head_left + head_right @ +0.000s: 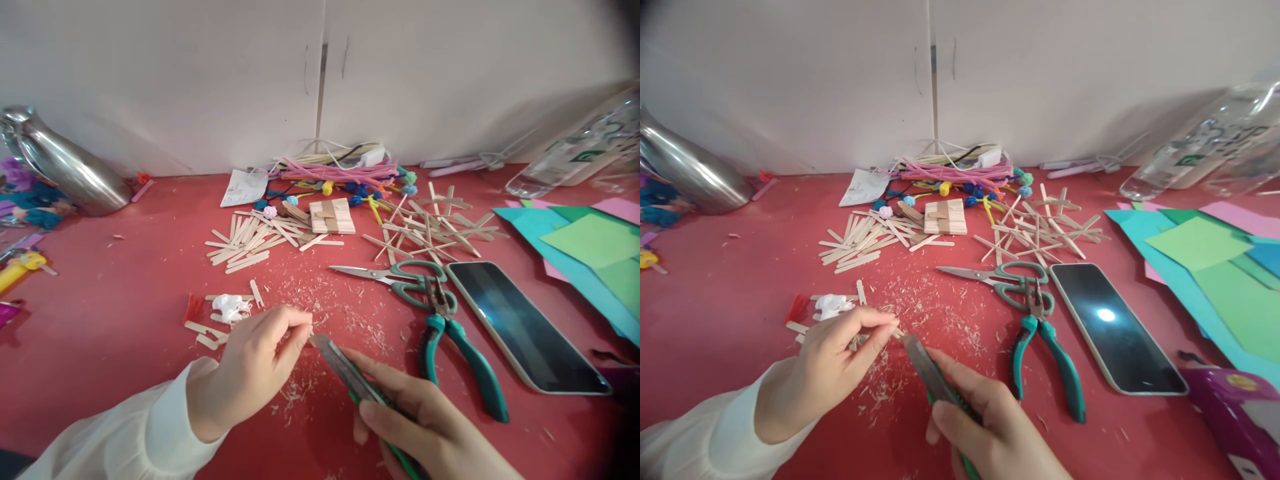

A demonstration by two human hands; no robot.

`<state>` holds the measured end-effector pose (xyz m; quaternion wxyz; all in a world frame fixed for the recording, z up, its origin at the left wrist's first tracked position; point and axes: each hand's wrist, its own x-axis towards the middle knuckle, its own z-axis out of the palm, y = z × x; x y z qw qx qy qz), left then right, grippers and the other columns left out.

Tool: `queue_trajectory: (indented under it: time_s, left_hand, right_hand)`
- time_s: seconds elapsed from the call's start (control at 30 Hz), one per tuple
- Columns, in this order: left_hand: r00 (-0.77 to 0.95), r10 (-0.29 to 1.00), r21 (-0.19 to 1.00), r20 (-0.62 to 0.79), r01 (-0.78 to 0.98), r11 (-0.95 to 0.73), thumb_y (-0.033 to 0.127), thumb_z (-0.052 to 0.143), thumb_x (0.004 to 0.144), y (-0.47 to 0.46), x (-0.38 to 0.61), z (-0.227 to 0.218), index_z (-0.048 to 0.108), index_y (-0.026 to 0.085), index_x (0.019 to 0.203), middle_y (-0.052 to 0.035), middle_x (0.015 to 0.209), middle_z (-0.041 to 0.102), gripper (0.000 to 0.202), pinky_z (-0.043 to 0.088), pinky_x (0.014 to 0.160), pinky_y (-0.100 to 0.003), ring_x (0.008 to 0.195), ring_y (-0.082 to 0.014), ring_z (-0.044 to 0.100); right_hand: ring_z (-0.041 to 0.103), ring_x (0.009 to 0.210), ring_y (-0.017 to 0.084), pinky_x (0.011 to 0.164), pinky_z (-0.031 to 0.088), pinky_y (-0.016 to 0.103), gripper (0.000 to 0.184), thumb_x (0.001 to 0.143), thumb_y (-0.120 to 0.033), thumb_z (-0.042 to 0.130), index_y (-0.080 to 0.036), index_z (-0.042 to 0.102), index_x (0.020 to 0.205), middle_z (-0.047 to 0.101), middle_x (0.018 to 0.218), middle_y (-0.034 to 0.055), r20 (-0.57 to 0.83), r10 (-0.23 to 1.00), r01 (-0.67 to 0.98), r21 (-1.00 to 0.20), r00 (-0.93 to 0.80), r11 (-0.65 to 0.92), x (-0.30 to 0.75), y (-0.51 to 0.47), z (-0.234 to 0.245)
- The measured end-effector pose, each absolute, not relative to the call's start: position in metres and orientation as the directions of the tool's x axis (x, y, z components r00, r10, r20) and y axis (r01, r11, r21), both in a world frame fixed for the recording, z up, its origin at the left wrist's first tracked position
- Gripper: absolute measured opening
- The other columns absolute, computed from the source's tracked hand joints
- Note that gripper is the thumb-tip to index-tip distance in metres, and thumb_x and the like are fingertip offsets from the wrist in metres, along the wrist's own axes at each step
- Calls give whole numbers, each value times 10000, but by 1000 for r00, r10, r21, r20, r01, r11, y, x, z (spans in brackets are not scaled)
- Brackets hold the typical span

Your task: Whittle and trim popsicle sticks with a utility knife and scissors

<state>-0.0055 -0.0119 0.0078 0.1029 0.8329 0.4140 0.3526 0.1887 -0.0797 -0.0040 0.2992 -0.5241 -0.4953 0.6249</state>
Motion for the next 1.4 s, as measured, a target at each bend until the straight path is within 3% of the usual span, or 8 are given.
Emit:
queue_trajectory:
  time_s: [0.13,0.2,0.27,0.33,0.4,0.8,1.17,1.4]
  left_hand:
    - [430,763,474,483,604,-641,140,495,848,-7,-6,7,554,195,858,7,729,660,81,469,581,-211,624,-98,607]
    - [430,769,491,473,596,-635,146,486,855,-5,-7,8,552,191,859,4,725,653,80,467,585,-219,631,-103,606]
    - [433,787,531,439,582,-616,141,467,860,-2,-7,8,552,193,869,6,713,644,100,462,571,-219,615,-99,596]
    - [444,792,578,418,543,-609,122,445,860,-1,-6,9,549,193,890,-3,734,642,130,471,588,-223,640,-100,597]
    - [462,773,610,435,481,-630,96,431,850,0,-6,9,544,188,898,-29,801,646,153,488,653,-241,729,-114,607]
    - [511,750,661,419,395,-639,57,372,849,6,-11,11,536,180,932,-59,862,621,222,490,714,-274,807,-130,589]
    - [448,829,738,334,423,-526,109,428,854,1,-12,3,488,202,1093,-35,921,648,263,497,770,-253,848,-114,609]
    - [384,860,718,337,485,-498,146,487,841,2,-7,6,580,195,900,-8,810,677,121,508,680,-217,746,-102,631]
  right_hand:
    - [509,339,54,295,405,125,471,862,-346,437,-239,423,1321,645,672,-10,-367,911,159,-927,-186,-341,192,-80,-3]
    - [602,437,92,374,492,154,445,867,-318,441,-250,441,1307,685,723,3,-243,958,300,-935,-150,-190,192,-79,-3]
    - [686,704,154,575,567,213,422,853,-246,459,-250,482,1274,713,894,33,-66,979,445,-895,-193,27,193,-77,-2]
    - [630,982,185,789,529,263,430,840,-168,448,-230,496,1263,668,1090,55,74,961,531,-821,-266,210,193,-74,-4]
    - [566,1085,176,874,471,273,456,836,-115,416,-202,476,1279,627,1169,65,125,939,578,-759,-321,299,193,-74,-6]
    - [606,1020,184,855,480,269,495,832,-101,417,-171,412,1322,683,1044,77,223,920,620,-685,-323,384,199,-78,-13]
    - [694,687,144,662,562,223,525,847,-101,366,-211,358,1360,701,865,41,119,918,660,-660,-379,359,196,-81,-21]
    - [691,661,139,631,561,203,513,850,-102,356,-213,377,1350,695,828,39,128,915,654,-661,-383,367,193,-80,-20]
